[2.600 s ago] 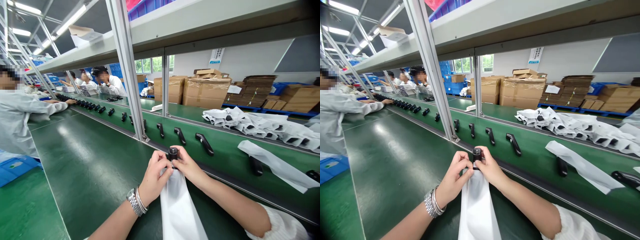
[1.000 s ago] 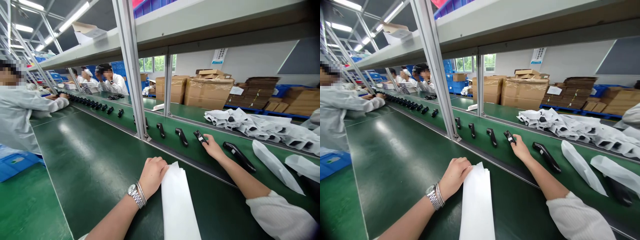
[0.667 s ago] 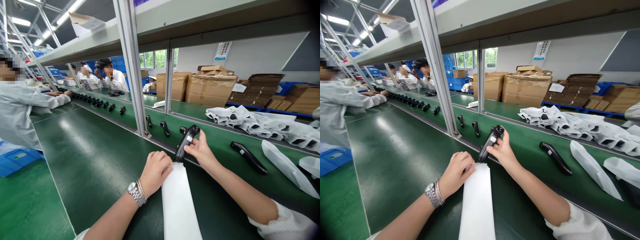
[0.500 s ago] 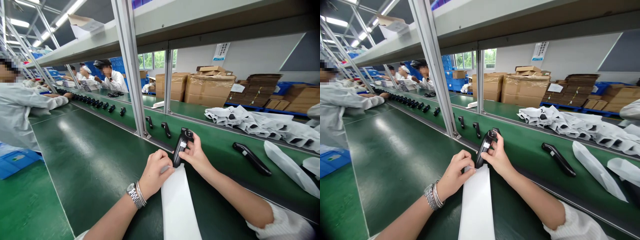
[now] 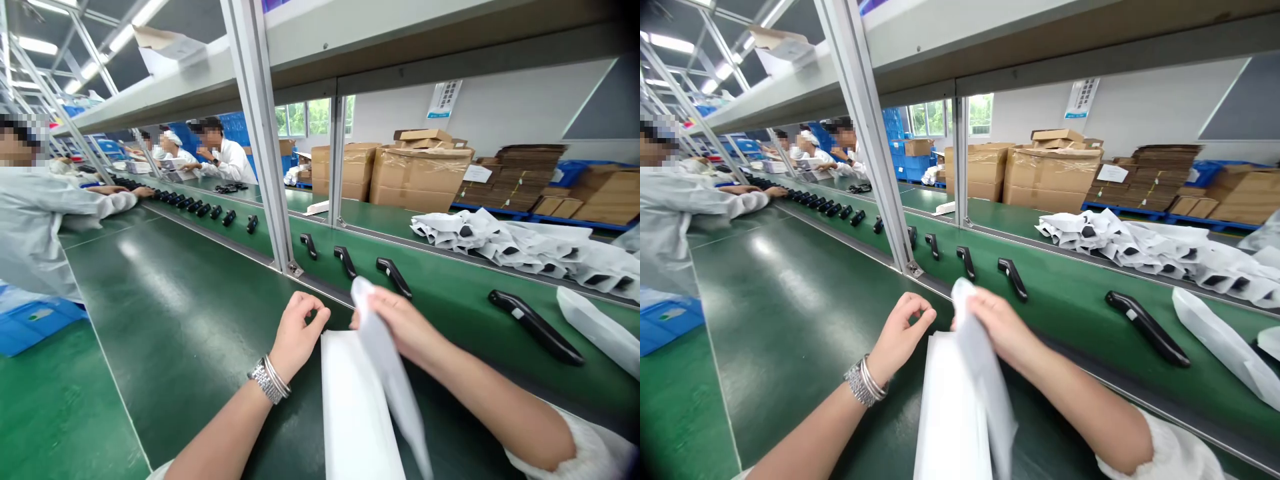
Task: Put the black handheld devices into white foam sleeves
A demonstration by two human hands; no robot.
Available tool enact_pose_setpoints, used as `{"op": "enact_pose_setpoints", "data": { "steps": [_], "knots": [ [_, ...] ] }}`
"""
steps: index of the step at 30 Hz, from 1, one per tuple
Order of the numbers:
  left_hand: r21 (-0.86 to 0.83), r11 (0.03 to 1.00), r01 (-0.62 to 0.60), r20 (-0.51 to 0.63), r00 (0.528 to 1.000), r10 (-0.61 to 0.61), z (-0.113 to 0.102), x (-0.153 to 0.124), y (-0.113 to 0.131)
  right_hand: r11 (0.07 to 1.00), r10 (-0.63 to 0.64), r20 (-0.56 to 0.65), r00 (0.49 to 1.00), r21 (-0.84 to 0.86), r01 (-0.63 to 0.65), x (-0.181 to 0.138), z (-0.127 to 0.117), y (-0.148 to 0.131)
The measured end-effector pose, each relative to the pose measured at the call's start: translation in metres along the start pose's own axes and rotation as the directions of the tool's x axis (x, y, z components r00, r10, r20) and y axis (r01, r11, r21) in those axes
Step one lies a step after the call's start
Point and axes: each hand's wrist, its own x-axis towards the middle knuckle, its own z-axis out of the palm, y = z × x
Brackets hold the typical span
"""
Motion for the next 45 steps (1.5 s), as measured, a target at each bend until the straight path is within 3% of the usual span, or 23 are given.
{"op": "enact_pose_setpoints", "data": {
  "steps": [2,3,5,7,8,10,11,13,15,18,21,25,28,30,34,39,42,45],
  "knots": [
    [0.131,0.991,0.024,0.084,0.996,-0.036,-0.002,0.0,-0.005,0.952,-0.164,-0.259,0.952,-0.293,0.085,0.008,-0.034,-0.013],
    [0.184,0.982,0.034,0.129,0.99,-0.058,-0.003,-0.001,-0.007,0.859,-0.288,-0.328,0.9,-0.504,0.091,0.013,-0.054,-0.018],
    [0.259,0.965,0.028,0.217,0.972,-0.087,-0.003,-0.003,-0.008,0.509,-0.471,-0.325,0.82,-0.859,-0.048,0.022,-0.092,-0.023],
    [0.294,0.956,0.003,0.281,0.955,-0.089,-0.003,-0.004,-0.009,0.176,-0.556,-0.28,0.782,-0.96,-0.219,0.031,-0.12,-0.018],
    [0.295,0.955,-0.012,0.299,0.951,-0.08,-0.003,-0.004,-0.008,0.075,-0.573,-0.256,0.779,-0.962,-0.261,0.036,-0.127,-0.014],
    [0.278,0.959,-0.046,0.304,0.952,-0.043,-0.002,-0.005,-0.007,0.019,-0.556,-0.2,0.807,-0.974,-0.228,0.048,-0.127,-0.002],
    [0.272,0.96,-0.068,0.295,0.955,-0.016,-0.001,-0.004,-0.006,0.051,-0.518,-0.174,0.837,-0.984,-0.173,0.055,-0.121,0.004],
    [0.28,0.953,-0.118,0.27,0.962,0.039,0.0,-0.004,-0.004,0.205,-0.404,-0.164,0.9,-0.975,-0.086,0.073,-0.102,0.016],
    [0.306,0.938,-0.16,0.255,0.964,0.082,0.001,-0.004,-0.003,0.358,-0.307,-0.203,0.93,-0.93,-0.085,0.094,-0.081,0.026],
    [0.314,0.928,-0.201,0.269,0.956,0.116,0.003,-0.006,-0.001,0.487,-0.251,-0.295,0.922,-0.862,-0.143,0.124,-0.065,0.037],
    [0.261,0.942,-0.21,0.271,0.953,0.137,0.003,-0.006,0.0,0.613,-0.196,-0.354,0.915,-0.772,-0.167,0.14,-0.064,0.043],
    [0.231,0.954,-0.192,0.237,0.962,0.137,0.003,-0.007,0.001,0.814,-0.134,-0.311,0.941,-0.576,-0.074,0.119,-0.058,0.04],
    [0.231,0.944,-0.234,0.228,0.957,0.182,0.003,-0.007,0.0,0.981,-0.143,-0.184,0.973,-0.16,0.114,0.08,-0.04,0.029],
    [0.21,0.946,-0.246,0.206,0.957,0.203,0.004,-0.008,-0.001,0.985,-0.146,-0.13,0.981,0.078,0.157,0.057,-0.027,0.022],
    [0.101,0.971,-0.216,0.164,0.966,0.198,0.004,-0.011,0.004,0.976,-0.15,-0.115,0.982,0.143,0.166,0.036,-0.009,0.022],
    [-0.097,0.977,-0.19,0.129,0.971,0.202,0.002,-0.014,0.015,0.978,-0.203,-0.019,0.979,0.042,0.204,0.032,0.005,0.034],
    [-0.172,0.971,-0.168,0.004,0.985,0.171,0.002,-0.014,0.017,0.976,-0.177,0.119,0.977,-0.104,0.189,0.023,0.015,0.036],
    [-0.206,0.97,-0.127,-0.139,0.985,0.099,0.003,-0.012,0.014,0.979,-0.122,0.27,0.955,-0.124,0.16,0.013,0.026,0.038]
  ]
}}
